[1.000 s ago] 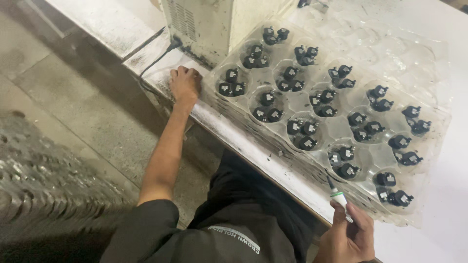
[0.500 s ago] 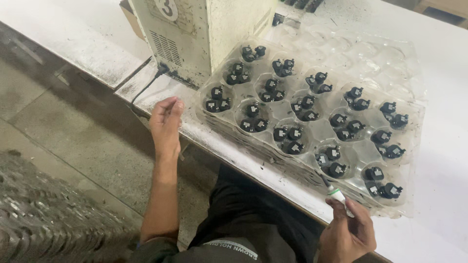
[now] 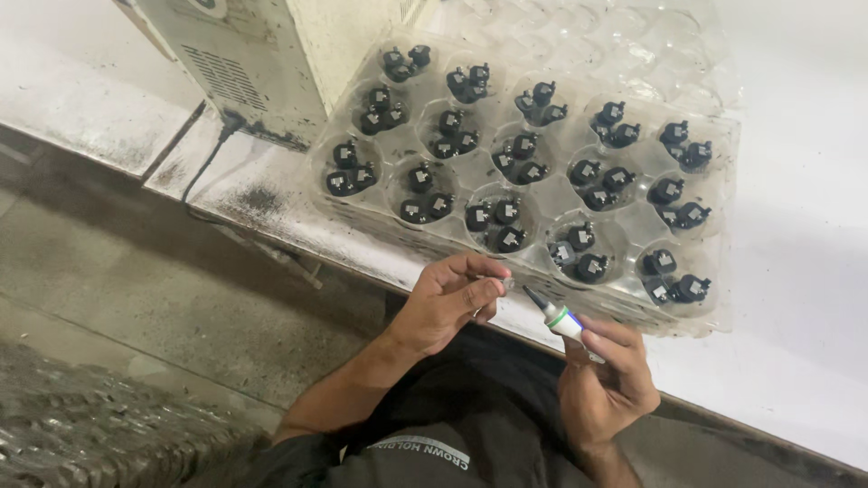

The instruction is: The person picks black plug-shaped components one at a time from a clear plastic tray and squeezes liquid from a small bottle onto each one, then places each component back in the tray. At the end the person caps the bottle, sets it on the table, and wipes their hands with a dark cloth.

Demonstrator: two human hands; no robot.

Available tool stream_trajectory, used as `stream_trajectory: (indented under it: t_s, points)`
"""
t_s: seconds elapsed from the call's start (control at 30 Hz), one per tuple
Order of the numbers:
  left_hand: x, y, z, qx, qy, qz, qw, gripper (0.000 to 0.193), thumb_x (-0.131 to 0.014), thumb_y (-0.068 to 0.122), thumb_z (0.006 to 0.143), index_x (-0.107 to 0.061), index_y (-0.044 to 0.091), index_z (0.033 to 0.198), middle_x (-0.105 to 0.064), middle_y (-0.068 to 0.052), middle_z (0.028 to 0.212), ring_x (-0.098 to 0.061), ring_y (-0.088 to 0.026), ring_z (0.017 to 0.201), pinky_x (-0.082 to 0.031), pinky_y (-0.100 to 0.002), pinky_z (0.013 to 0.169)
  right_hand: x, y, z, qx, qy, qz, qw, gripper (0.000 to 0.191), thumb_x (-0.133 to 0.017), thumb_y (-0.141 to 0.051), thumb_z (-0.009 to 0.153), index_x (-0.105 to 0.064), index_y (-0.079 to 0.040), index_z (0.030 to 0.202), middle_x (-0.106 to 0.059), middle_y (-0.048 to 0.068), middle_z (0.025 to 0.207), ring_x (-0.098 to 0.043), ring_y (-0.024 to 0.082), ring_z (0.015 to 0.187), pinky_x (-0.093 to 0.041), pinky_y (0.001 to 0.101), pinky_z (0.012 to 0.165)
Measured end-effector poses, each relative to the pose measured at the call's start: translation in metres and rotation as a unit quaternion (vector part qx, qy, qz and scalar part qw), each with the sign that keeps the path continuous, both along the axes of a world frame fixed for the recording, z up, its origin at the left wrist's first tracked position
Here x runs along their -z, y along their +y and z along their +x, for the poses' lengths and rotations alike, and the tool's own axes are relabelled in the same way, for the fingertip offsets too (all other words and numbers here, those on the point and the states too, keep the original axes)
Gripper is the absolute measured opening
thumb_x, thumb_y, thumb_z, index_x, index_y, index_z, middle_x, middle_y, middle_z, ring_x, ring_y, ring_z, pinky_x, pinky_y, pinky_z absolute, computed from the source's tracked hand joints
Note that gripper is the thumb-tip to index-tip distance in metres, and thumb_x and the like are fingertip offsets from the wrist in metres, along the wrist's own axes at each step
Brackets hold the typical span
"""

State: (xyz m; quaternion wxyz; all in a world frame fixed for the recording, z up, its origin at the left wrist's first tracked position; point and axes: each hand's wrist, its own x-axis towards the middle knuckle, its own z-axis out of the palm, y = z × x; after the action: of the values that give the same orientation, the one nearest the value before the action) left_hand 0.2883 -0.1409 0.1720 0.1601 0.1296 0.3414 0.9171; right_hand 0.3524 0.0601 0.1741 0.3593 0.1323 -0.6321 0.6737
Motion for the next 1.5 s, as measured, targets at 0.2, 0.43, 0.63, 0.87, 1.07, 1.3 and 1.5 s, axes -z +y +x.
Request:
stream_trajectory:
  t_s: [0.2, 0.43, 0.63, 0.87, 1.07, 1.3, 1.5]
  points:
    - [0.003, 0.001, -0.002, -0.006, 0.021, -0.044, 0.999, 0.022, -0.074, 0.01, 0.1, -0.069, 0.0, 0.118, -0.07, -0.004, 0.099, -0.06, -0.009, 0.077, -0.048, -0.024, 0.066, 0.007, 0.0, -0.001, -0.011, -0.027, 0.025, 0.999, 0.02, -0.069, 0.013, 0.096, -0.067, 0.0, 0.112, -0.067, 0.018, 0.121, -0.069, 0.021, 0.107, -0.058, 0.0275, 0.094]
    - [0.009, 0.01, -0.001, -0.05, 0.045, -0.12, 0.99, 0.022, -0.073, 0.014, 0.101, -0.071, -0.001, 0.117, -0.072, -0.006, 0.105, -0.066, -0.011, 0.081, -0.057, -0.025, 0.067, 0.012, 0.002, -0.013, -0.035, -0.065, 0.061, 0.995, 0.021, -0.072, 0.013, 0.096, -0.069, 0.004, 0.114, -0.071, 0.018, 0.112, -0.068, 0.02, 0.106, -0.055, 0.0273, 0.093]
    - [0.014, 0.031, 0.002, -0.054, -0.02, -0.022, 0.998, 0.02, -0.062, 0.009, 0.108, -0.067, -0.002, 0.123, -0.073, -0.015, 0.122, -0.071, -0.02, 0.114, -0.062, -0.034, 0.101, 0.014, -0.009, -0.023, 0.104, 0.0, 0.23, 0.968, 0.024, -0.076, 0.013, 0.09, -0.067, 0.008, 0.112, -0.072, 0.021, 0.108, -0.072, 0.026, 0.099, -0.057, 0.0323, 0.089]
    - [0.01, 0.042, 0.008, -0.07, 0.089, -0.118, 0.987, 0.02, -0.06, 0.01, 0.113, -0.065, -0.002, 0.127, -0.072, -0.013, 0.125, -0.068, -0.015, 0.119, -0.058, -0.03, 0.106, 0.03, -0.011, -0.014, -0.021, -0.115, -0.067, 0.991, 0.017, -0.069, 0.001, 0.105, -0.067, 0.004, 0.122, -0.07, 0.013, 0.109, -0.072, 0.019, 0.094, -0.064, 0.033, 0.084]
    - [-0.008, 0.043, 0.015, -0.07, 0.113, -0.126, 0.983, 0.024, -0.062, 0.014, 0.112, -0.061, 0.0, 0.132, -0.068, -0.01, 0.132, -0.066, -0.011, 0.118, -0.058, -0.026, 0.103, 0.041, -0.007, -0.013, -0.021, -0.159, -0.1, 0.982, 0.022, -0.071, -0.001, 0.106, -0.068, 0.008, 0.126, -0.071, 0.013, 0.108, -0.065, 0.013, 0.09, -0.052, 0.0233, 0.083]
    - [-0.018, 0.046, 0.01, -0.167, 0.169, -0.32, 0.917, 0.036, -0.08, 0.012, 0.098, -0.065, 0.001, 0.129, -0.073, -0.007, 0.119, -0.073, -0.012, 0.106, -0.063, -0.026, 0.094, 0.045, 0.006, -0.021, -0.055, -0.193, -0.037, 0.979, 0.026, -0.065, 0.002, 0.103, -0.066, 0.01, 0.127, -0.072, 0.014, 0.123, -0.067, 0.014, 0.107, -0.054, 0.026, 0.098]
    - [-0.026, 0.044, 0.008, -0.243, 0.299, -0.387, 0.838, 0.036, -0.086, 0.007, 0.091, -0.068, 0.003, 0.122, -0.072, -0.01, 0.115, -0.072, -0.019, 0.103, -0.06, -0.03, 0.09, 0.044, 0.02, -0.02, -0.057, -0.211, 0.016, 0.976, 0.027, -0.057, 0.007, 0.1, -0.07, 0.009, 0.123, -0.074, 0.012, 0.111, -0.068, 0.012, 0.099, -0.055, 0.0235, 0.09]
